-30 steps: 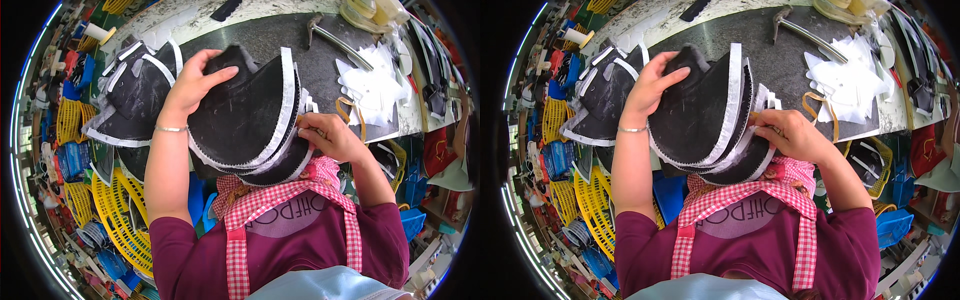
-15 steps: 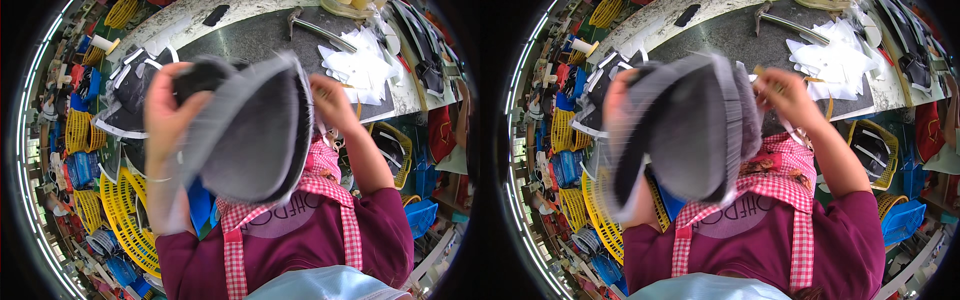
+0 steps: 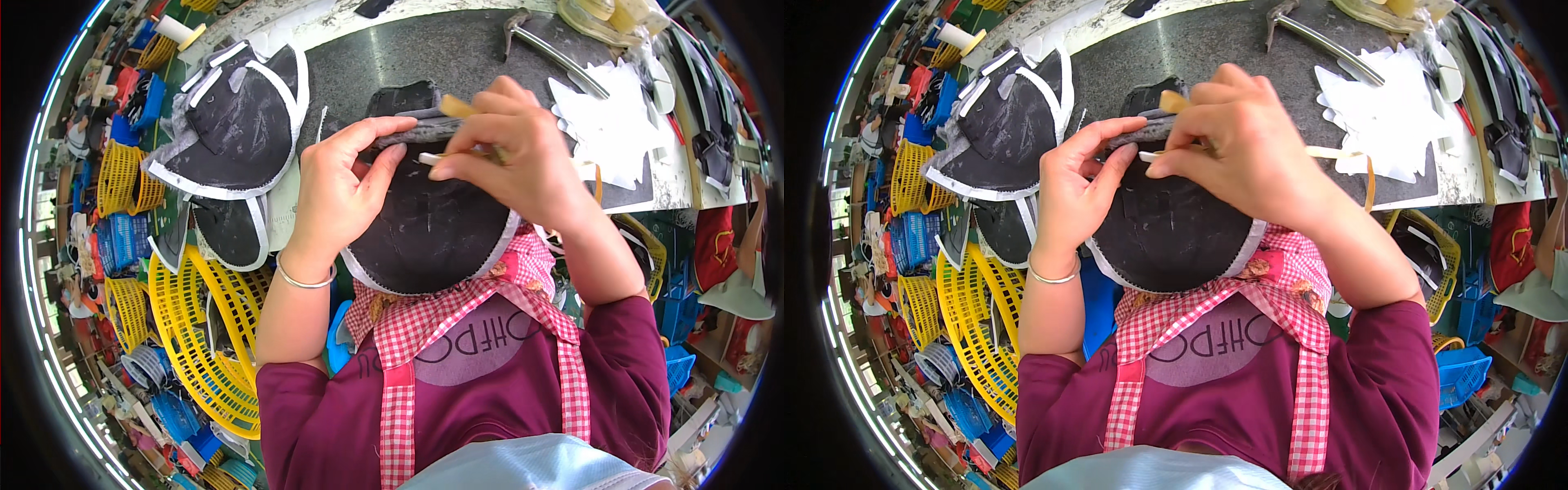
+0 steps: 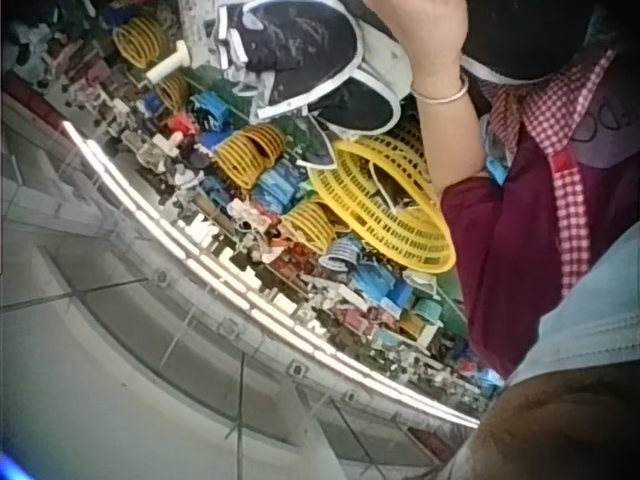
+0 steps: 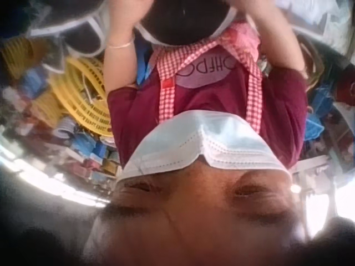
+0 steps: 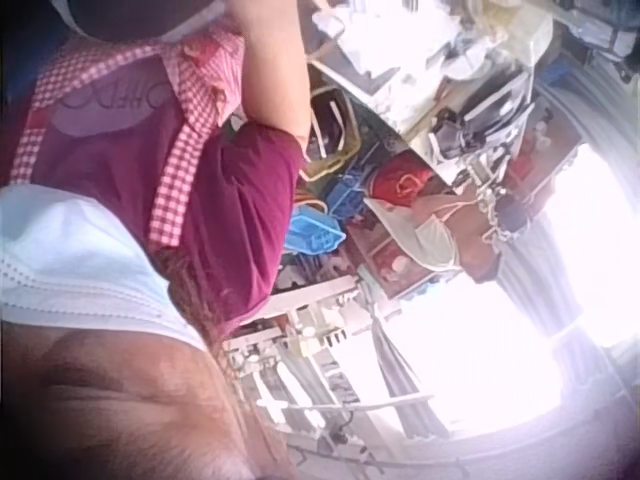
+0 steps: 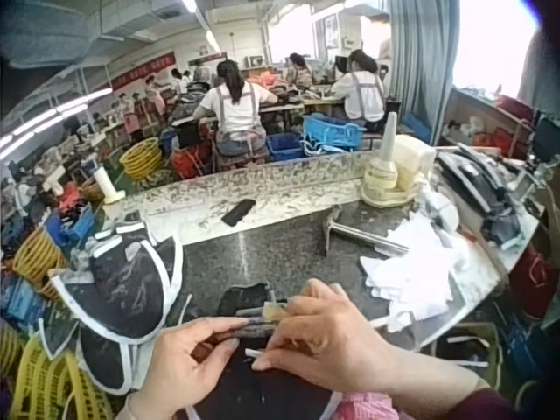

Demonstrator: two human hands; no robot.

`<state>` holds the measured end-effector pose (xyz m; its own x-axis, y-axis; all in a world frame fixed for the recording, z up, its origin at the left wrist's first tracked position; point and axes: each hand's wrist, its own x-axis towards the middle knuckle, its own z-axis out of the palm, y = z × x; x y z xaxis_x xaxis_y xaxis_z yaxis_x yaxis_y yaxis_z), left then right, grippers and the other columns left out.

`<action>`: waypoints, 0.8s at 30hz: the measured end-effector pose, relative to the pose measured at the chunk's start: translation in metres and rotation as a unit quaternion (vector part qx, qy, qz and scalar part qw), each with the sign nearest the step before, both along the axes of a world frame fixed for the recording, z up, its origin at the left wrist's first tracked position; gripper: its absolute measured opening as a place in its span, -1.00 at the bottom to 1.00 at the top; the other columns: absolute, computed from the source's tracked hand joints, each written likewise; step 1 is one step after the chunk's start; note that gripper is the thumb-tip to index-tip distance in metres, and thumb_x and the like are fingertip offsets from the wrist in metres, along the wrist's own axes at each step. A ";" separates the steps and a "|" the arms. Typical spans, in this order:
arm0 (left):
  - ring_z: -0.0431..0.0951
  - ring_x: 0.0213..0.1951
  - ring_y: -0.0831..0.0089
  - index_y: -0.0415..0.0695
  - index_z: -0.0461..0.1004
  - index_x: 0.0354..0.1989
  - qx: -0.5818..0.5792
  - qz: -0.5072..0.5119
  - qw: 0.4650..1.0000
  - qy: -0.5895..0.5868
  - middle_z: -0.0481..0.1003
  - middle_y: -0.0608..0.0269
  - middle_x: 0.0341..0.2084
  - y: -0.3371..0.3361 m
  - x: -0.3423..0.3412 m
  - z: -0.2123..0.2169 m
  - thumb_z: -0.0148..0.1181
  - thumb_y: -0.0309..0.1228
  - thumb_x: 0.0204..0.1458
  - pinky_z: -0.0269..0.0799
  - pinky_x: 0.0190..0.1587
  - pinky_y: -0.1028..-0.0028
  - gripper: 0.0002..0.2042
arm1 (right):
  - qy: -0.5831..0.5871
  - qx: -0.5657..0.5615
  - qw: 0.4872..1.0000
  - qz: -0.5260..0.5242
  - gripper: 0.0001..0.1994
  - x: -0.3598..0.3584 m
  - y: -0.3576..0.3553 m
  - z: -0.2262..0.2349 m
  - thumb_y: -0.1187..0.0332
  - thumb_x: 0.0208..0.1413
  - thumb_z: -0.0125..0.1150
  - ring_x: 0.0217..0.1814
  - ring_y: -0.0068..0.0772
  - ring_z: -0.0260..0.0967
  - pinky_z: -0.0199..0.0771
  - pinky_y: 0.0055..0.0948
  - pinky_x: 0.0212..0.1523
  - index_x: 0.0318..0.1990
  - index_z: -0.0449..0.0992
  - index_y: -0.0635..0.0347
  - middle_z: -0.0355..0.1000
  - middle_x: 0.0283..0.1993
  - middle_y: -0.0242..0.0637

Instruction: The person takes shoe upper components, applies adhesive reinforcement strips to their inner edges by hand, and stacks the pieces on the workbench.

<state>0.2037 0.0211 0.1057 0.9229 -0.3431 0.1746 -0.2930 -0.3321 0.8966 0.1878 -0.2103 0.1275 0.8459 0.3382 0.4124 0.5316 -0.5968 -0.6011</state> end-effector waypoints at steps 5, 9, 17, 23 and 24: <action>0.68 -0.13 0.45 -0.35 0.51 0.18 -0.157 -0.087 0.978 0.110 0.66 0.07 -0.08 0.012 0.009 -0.005 0.13 -0.70 0.08 0.62 -0.04 0.50 -0.57 | -0.049 -0.030 0.998 -0.008 -0.76 0.019 0.019 -0.019 0.14 -0.13 0.54 -0.22 -0.37 0.30 0.18 -0.32 -0.06 -0.47 0.67 0.07 0.37 -0.48 -0.50; 0.69 -0.15 0.49 -0.32 0.54 0.15 -0.136 -0.086 0.978 0.130 0.67 0.08 -0.12 0.015 0.012 -0.011 0.12 -0.68 0.11 0.63 -0.06 0.51 -0.61 | -0.039 -0.022 0.999 0.002 -0.83 0.025 0.023 -0.016 0.23 -0.13 0.55 -0.25 -0.39 0.25 0.13 -0.35 -0.07 -0.48 0.67 0.06 0.30 -0.50 -0.50; 0.65 -0.35 0.65 -0.23 0.65 -0.11 -0.068 -0.026 0.995 0.068 0.69 0.27 -0.33 0.000 0.012 -0.002 0.40 -0.49 0.08 0.57 -0.29 0.60 -0.79 | -0.025 -0.073 0.995 -0.057 -0.73 0.013 0.011 -0.018 0.14 -0.11 0.53 -0.25 -0.37 0.33 0.18 -0.29 -0.11 -0.52 0.59 0.07 0.38 -0.49 -0.50; 0.55 -0.43 0.74 -0.19 0.53 -0.35 -0.005 -0.041 0.999 -0.006 0.62 0.39 -0.47 -0.007 0.019 -0.006 0.60 -0.44 -0.11 0.42 -0.43 0.65 -0.71 | 0.078 0.070 0.993 -0.051 -0.78 0.009 0.002 -0.025 0.35 -0.08 0.55 -0.31 -0.34 0.36 0.31 -0.34 -0.27 -0.47 0.56 0.19 0.35 -0.47 -0.36; 0.55 -0.42 0.74 -0.18 0.54 -0.34 -0.029 -0.045 0.998 0.025 0.62 0.37 -0.47 -0.007 0.020 -0.008 0.59 -0.45 -0.11 0.42 -0.43 0.67 -0.72 | 0.079 0.071 0.993 -0.052 -0.78 0.009 -0.001 -0.026 0.35 -0.08 0.55 -0.31 -0.34 0.36 0.31 -0.34 -0.27 -0.47 0.56 0.19 0.35 -0.47 -0.36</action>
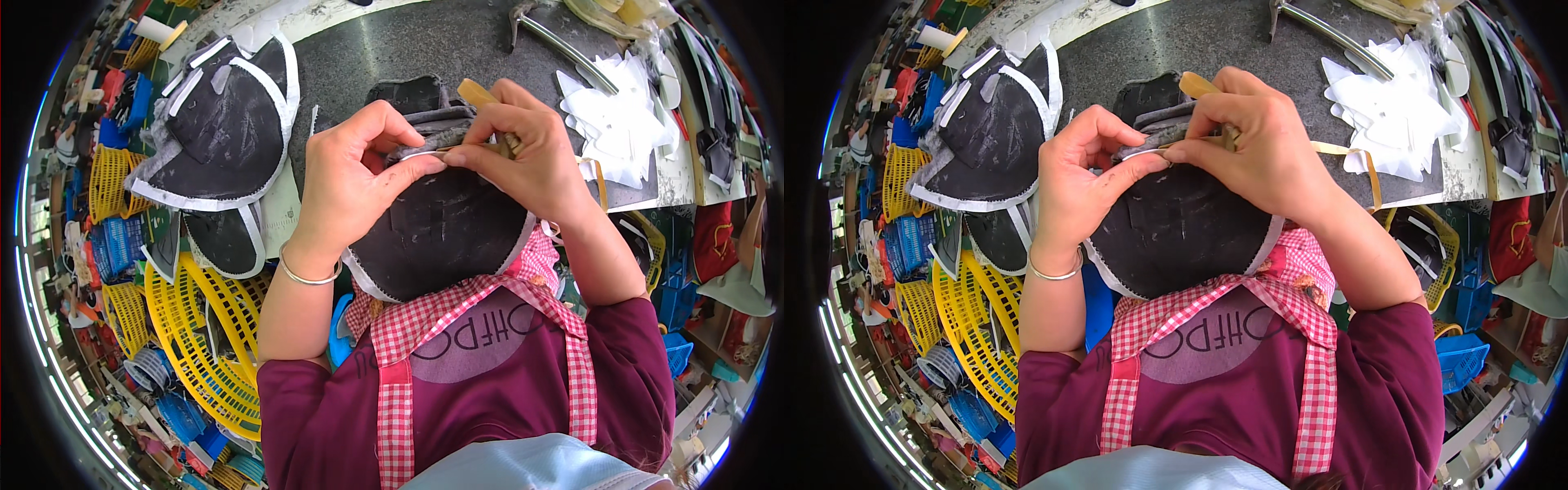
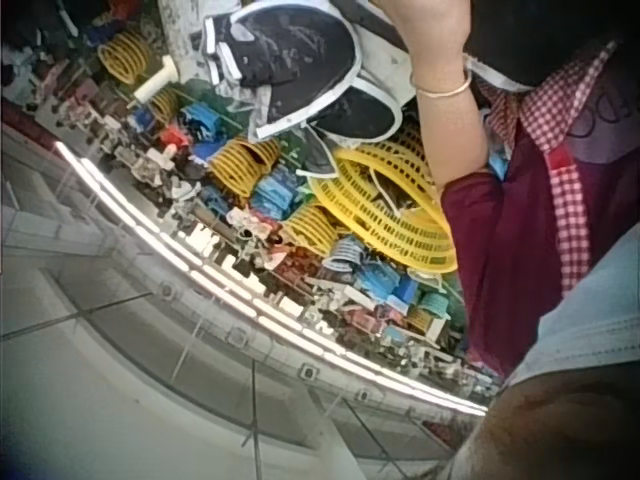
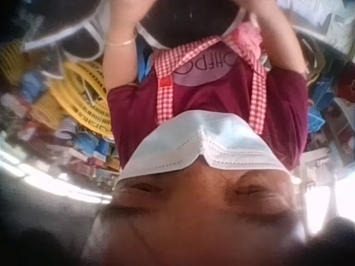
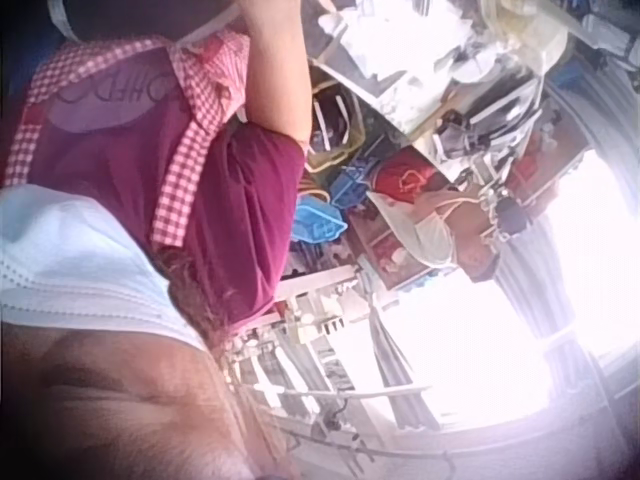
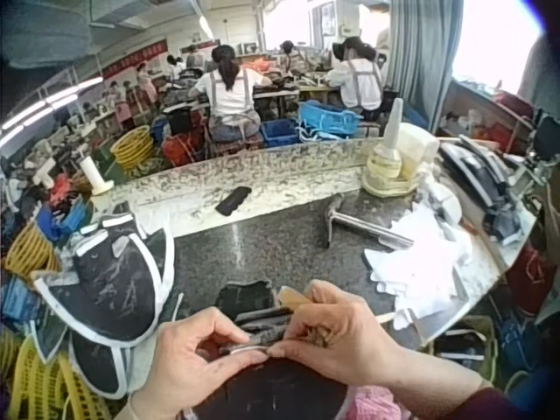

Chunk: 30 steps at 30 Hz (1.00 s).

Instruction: The person takes shoe upper components, applies adhesive reinforcement strips to their inner edges by hand, and stacks the pieces on the workbench.

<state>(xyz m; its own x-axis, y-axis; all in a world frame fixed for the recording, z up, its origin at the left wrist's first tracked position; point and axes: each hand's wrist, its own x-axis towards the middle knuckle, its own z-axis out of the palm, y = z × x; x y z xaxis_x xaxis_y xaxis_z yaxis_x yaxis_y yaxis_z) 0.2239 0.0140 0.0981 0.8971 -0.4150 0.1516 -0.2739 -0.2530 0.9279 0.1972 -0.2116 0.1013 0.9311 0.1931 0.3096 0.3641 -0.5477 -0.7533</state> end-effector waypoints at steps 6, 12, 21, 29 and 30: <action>0.55 -0.39 0.74 -0.18 0.54 -0.29 -0.018 0.009 1.000 0.020 0.62 0.38 -0.43 0.002 0.005 -0.007 0.56 -0.50 -0.08 0.44 -0.40 0.67 -0.73 | 0.191 0.360 0.903 0.133 -0.74 -0.009 -0.024 0.000 0.42 0.10 0.42 -0.35 -0.59 0.38 0.40 -0.49 -0.27 -0.44 0.39 0.25 0.36 -0.43 -0.39; 0.53 -0.37 0.71 -0.18 0.61 -0.11 -0.030 -0.008 0.998 0.055 0.58 0.36 -0.38 -0.002 0.006 -0.008 0.47 -0.53 -0.01 0.42 -0.38 0.66 -0.72 | -0.060 -0.100 0.993 -0.005 -0.68 -0.017 -0.020 0.001 0.23 -0.03 0.51 -0.39 -0.10 0.51 0.47 -0.27 -0.41 -0.38 0.46 0.19 0.44 -0.43 -0.23; 0.61 -0.28 0.49 -0.25 0.63 -0.17 0.073 -0.060 0.984 -0.149 0.56 0.26 -0.32 -0.024 0.001 0.008 0.40 -0.63 -0.07 0.47 -0.19 0.57 -0.75 | -0.060 -0.080 0.995 -0.018 -0.85 -0.017 -0.016 0.000 0.36 0.01 0.43 -0.50 -0.10 0.50 0.47 -0.20 -0.48 -0.37 0.58 0.21 0.47 -0.47 -0.24; 0.54 -0.46 0.69 -0.24 0.60 -0.29 -0.035 -0.001 0.999 0.007 0.60 0.36 -0.45 0.008 -0.029 0.022 0.45 -0.57 -0.02 0.40 -0.41 0.66 -0.85 | -0.015 0.011 0.987 -0.157 -0.88 -0.012 -0.046 0.012 0.45 0.09 0.42 -0.47 -0.47 0.47 0.44 -0.45 -0.42 -0.31 0.62 0.32 0.54 -0.44 -0.23; 0.53 -0.47 0.70 -0.24 0.60 -0.28 -0.012 0.017 0.998 0.066 0.60 0.35 -0.43 0.019 -0.029 0.029 0.46 -0.58 -0.04 0.39 -0.42 0.68 -0.83 | 0.067 0.074 0.979 -0.176 -0.87 -0.011 -0.055 0.012 0.44 0.10 0.43 -0.46 -0.60 0.42 0.41 -0.52 -0.41 -0.29 0.63 0.33 0.54 -0.46 -0.29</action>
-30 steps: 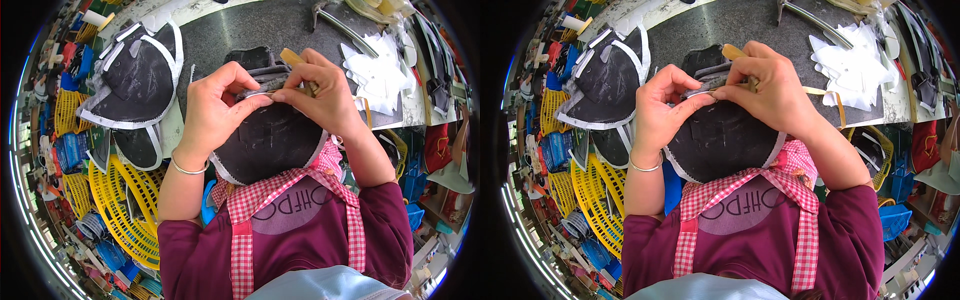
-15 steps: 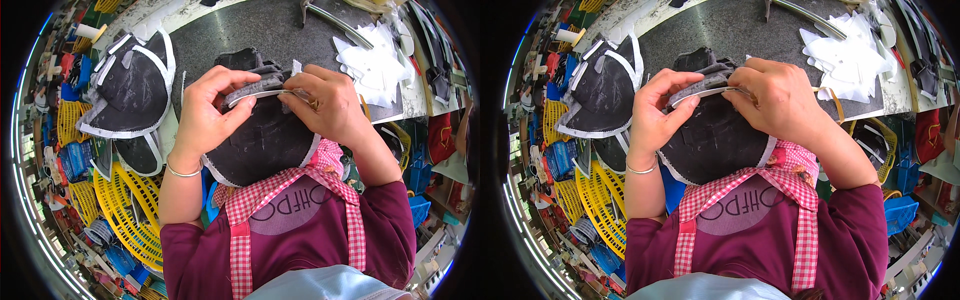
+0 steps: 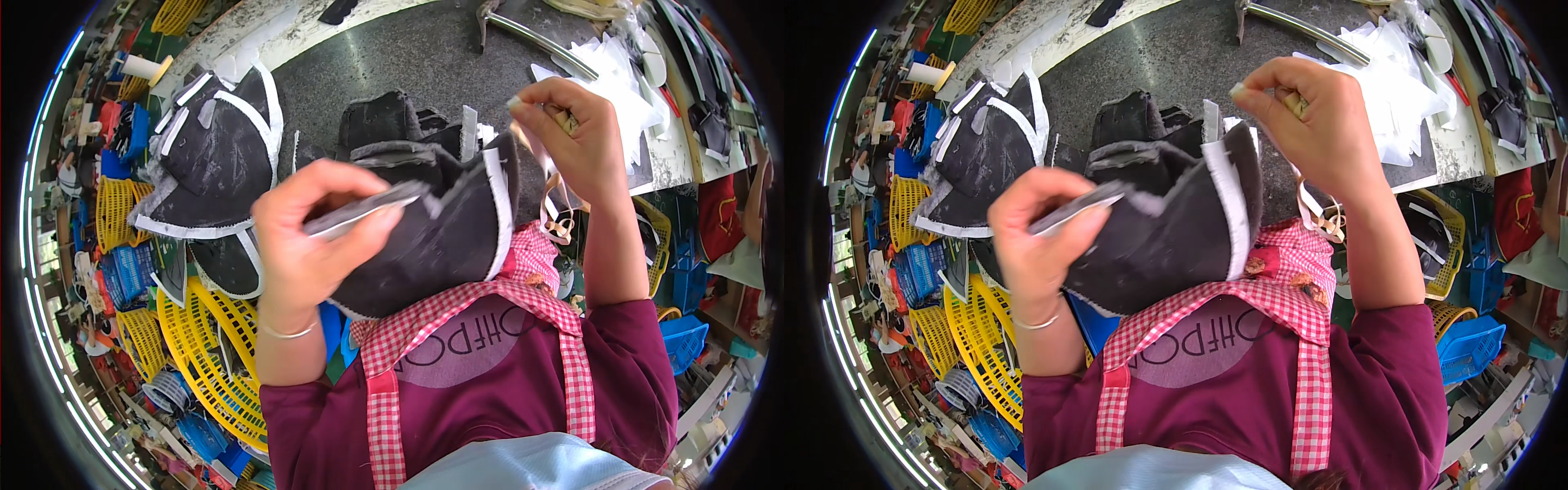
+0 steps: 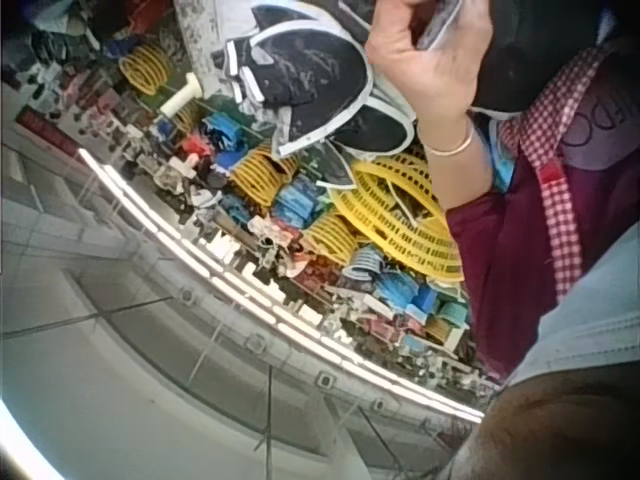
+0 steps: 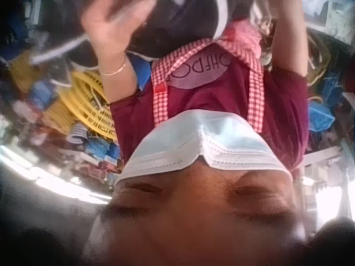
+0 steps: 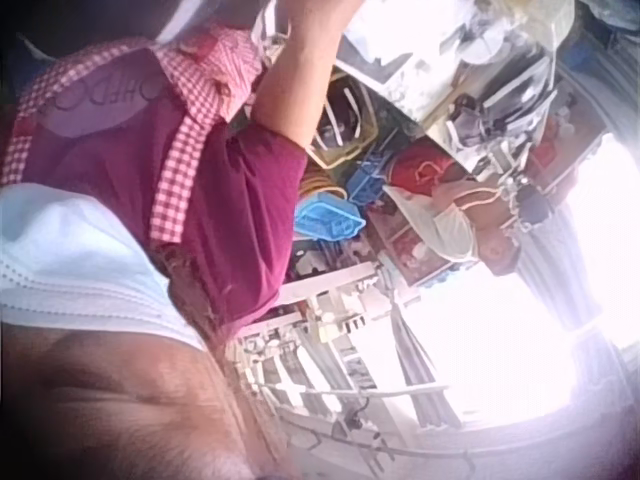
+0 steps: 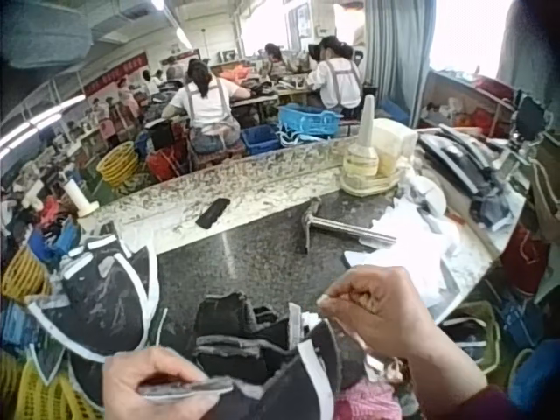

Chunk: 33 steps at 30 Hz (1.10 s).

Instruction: The person takes shoe upper components, applies adhesive reinforcement strips to their inner edges by hand, and stacks the pieces on the workbench.

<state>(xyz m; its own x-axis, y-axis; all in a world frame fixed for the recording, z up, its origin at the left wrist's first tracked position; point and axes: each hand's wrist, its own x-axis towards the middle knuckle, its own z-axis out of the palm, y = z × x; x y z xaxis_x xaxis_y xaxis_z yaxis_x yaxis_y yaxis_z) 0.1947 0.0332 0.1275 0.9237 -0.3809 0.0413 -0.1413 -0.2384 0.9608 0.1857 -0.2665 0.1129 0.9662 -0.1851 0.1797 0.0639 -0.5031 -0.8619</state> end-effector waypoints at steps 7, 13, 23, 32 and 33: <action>0.48 -0.09 0.53 -0.15 0.58 0.03 0.314 0.309 0.852 -0.283 0.63 0.38 -0.07 0.033 0.049 0.067 0.37 -0.42 0.11 0.23 -0.07 0.49 -0.70 | 0.015 0.203 0.970 0.134 -0.84 -0.006 -0.016 -0.012 0.40 0.10 0.50 -0.43 -0.78 0.36 0.32 -0.67 -0.41 -0.30 0.66 0.31 0.51 -0.47 -0.50; 0.64 -0.11 0.53 -0.29 0.52 -0.01 -0.099 -0.110 0.989 0.009 0.63 0.19 -0.16 -0.077 0.007 -0.008 0.26 -0.54 0.23 0.56 0.01 0.51 -0.80 | -0.042 0.197 0.974 0.100 -0.87 -0.018 -0.004 -0.006 0.47 0.08 0.50 -0.41 -0.81 0.39 0.35 -0.73 -0.44 -0.26 0.68 0.30 0.56 -0.44 -0.47; 0.61 -0.19 0.53 -0.25 0.62 -0.22 -0.168 -0.159 0.969 -0.088 0.63 0.27 -0.27 -0.147 0.000 -0.053 0.43 -0.61 0.04 0.49 -0.11 0.55 -0.85 | -0.006 0.172 0.984 0.053 -0.81 -0.063 -0.033 -0.014 0.35 0.24 0.39 -0.59 -0.82 0.26 0.16 -0.70 -0.62 -0.24 0.63 0.36 0.47 -0.53 -0.49; 0.64 -0.35 0.53 -0.24 0.63 -0.27 -0.070 -0.110 0.974 -0.184 0.65 0.19 -0.41 -0.164 -0.014 -0.055 0.46 -0.58 -0.01 0.51 -0.24 0.53 -0.85 | 0.042 0.195 0.980 0.022 -0.87 -0.077 -0.041 -0.008 0.43 0.18 0.37 -0.52 -0.82 0.27 0.20 -0.70 -0.54 -0.27 0.63 0.34 0.46 -0.52 -0.51; 0.64 -0.36 0.52 -0.25 0.63 -0.28 -0.082 -0.112 0.973 -0.185 0.66 0.18 -0.42 -0.166 -0.015 -0.055 0.45 -0.58 0.00 0.52 -0.26 0.52 -0.86 | 0.042 0.196 0.980 0.020 -0.87 -0.078 -0.043 -0.008 0.43 0.18 0.37 -0.52 -0.82 0.27 0.20 -0.70 -0.54 -0.27 0.63 0.34 0.46 -0.52 -0.51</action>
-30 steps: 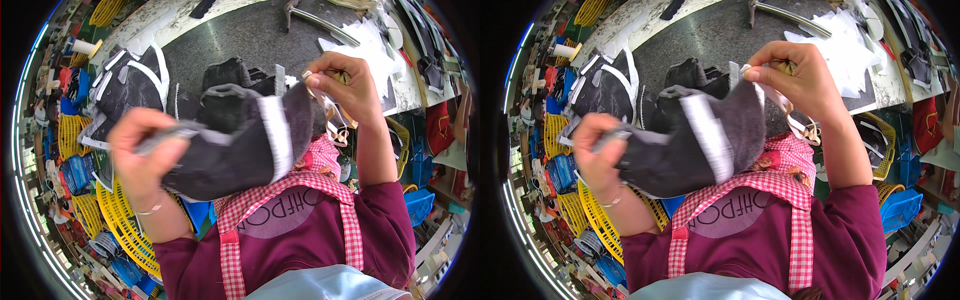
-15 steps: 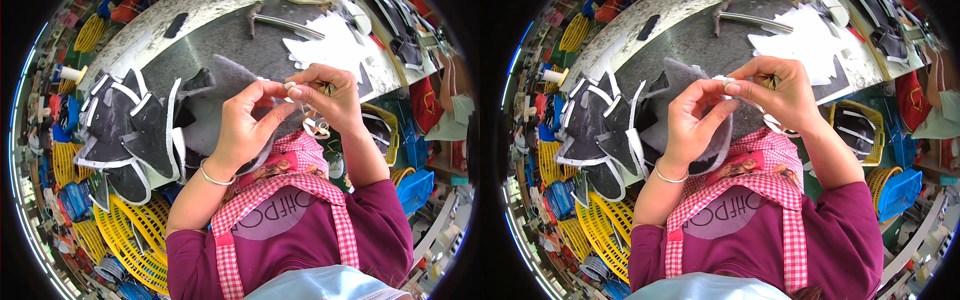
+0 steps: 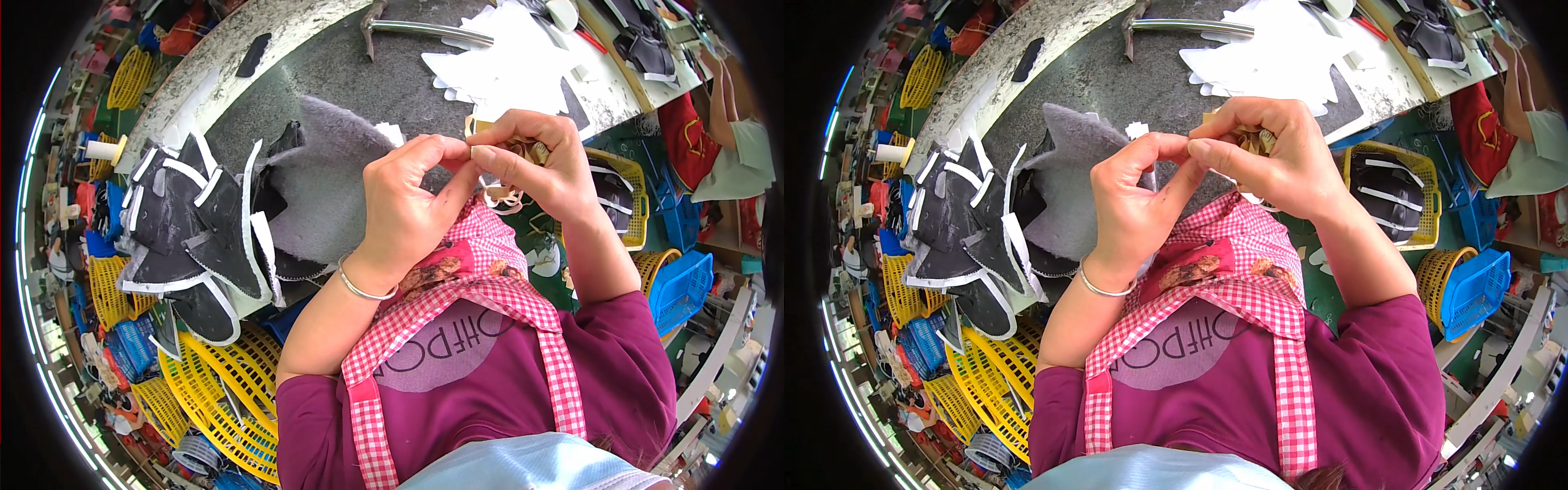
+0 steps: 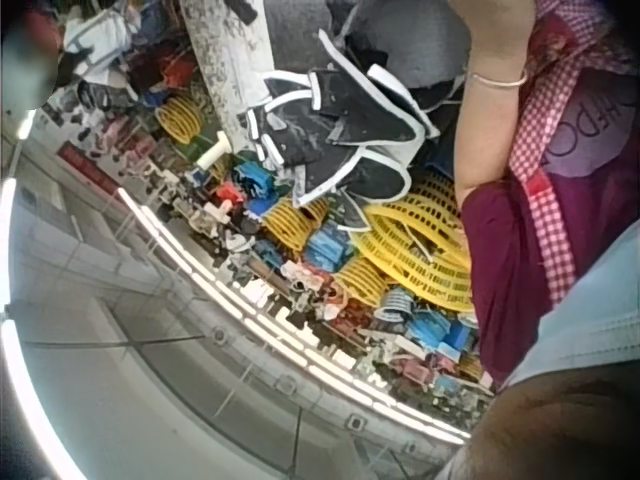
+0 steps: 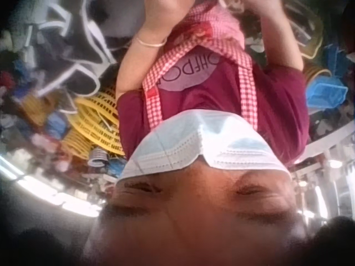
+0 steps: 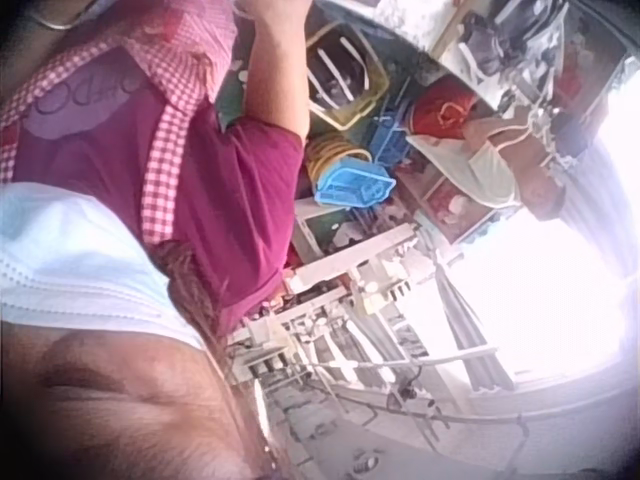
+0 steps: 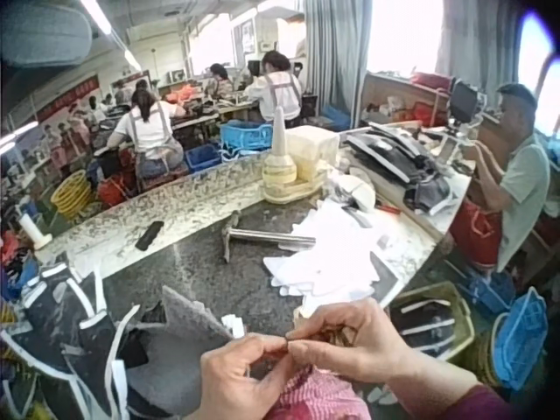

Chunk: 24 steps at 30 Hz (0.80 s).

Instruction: The person takes shoe upper components, applies adhesive reinforcement strips to their inner edges by hand, and stacks the pieces on the workbench.

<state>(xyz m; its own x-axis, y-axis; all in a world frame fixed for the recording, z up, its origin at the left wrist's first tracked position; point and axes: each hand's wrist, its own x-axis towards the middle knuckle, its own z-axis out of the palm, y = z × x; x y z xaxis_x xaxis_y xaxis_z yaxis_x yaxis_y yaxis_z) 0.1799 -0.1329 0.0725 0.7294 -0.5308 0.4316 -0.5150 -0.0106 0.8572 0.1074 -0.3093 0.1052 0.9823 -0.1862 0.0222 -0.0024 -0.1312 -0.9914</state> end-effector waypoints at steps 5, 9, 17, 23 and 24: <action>0.66 -0.36 0.52 -0.24 0.63 -0.29 0.011 -0.045 0.999 0.004 0.68 0.15 -0.37 -0.007 -0.007 -0.002 0.42 -0.59 0.01 0.53 -0.28 0.53 -0.89 | 0.058 0.077 0.994 0.057 -0.88 -0.004 -0.020 -0.006 0.42 0.14 0.34 -0.40 -0.73 0.38 0.35 -0.64 -0.40 -0.33 0.61 0.30 0.52 -0.43 -0.40; 0.67 -0.41 0.50 -0.21 0.62 -0.30 0.026 -0.064 0.996 -0.055 0.67 0.18 -0.29 -0.010 -0.011 -0.004 0.40 -0.64 -0.02 0.55 -0.32 0.53 -0.87 | 0.105 0.306 0.941 0.100 -0.94 -0.010 -0.034 -0.017 0.50 0.09 0.29 -0.35 -0.55 0.53 0.53 -0.57 -0.29 -0.37 0.59 0.32 0.61 -0.32 -0.24; 0.65 -0.39 0.43 -0.19 0.60 -0.30 0.052 -0.056 0.987 -0.143 0.58 0.20 -0.38 -0.014 -0.014 -0.004 0.33 -0.69 -0.05 0.54 -0.37 0.51 -0.84 | 0.145 0.206 0.967 0.044 -0.80 -0.038 -0.034 -0.018 0.35 0.15 0.43 -0.33 -0.55 0.56 0.60 -0.57 -0.27 -0.22 0.63 0.33 0.62 -0.29 -0.27; 0.62 -0.45 0.42 -0.19 0.58 -0.29 0.080 -0.043 0.994 -0.061 0.56 0.21 -0.46 -0.019 -0.018 -0.005 0.30 -0.62 -0.06 0.51 -0.42 0.48 -0.85 | -0.045 -0.068 0.997 0.005 -0.76 -0.049 -0.020 -0.019 0.52 -0.01 0.53 -0.24 -0.65 0.52 0.53 -0.61 -0.20 -0.18 0.63 0.32 0.56 -0.27 -0.40; 0.62 -0.45 0.42 -0.19 0.58 -0.29 0.079 -0.050 0.993 -0.070 0.56 0.21 -0.46 -0.019 -0.019 -0.005 0.30 -0.62 -0.06 0.51 -0.42 0.48 -0.85 | -0.060 -0.104 0.993 -0.005 -0.76 -0.049 -0.020 -0.020 0.54 -0.01 0.51 -0.22 -0.63 0.53 0.54 -0.57 -0.21 -0.16 0.65 0.32 0.57 -0.27 -0.38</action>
<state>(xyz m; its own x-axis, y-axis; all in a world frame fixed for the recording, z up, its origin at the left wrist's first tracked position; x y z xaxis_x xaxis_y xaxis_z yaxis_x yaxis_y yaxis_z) 0.1608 -0.1520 0.0674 0.6085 -0.6665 0.4307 -0.6339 -0.0818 0.7690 0.0579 -0.3297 0.0854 0.9682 -0.1756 0.1782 0.1120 -0.3328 -0.9363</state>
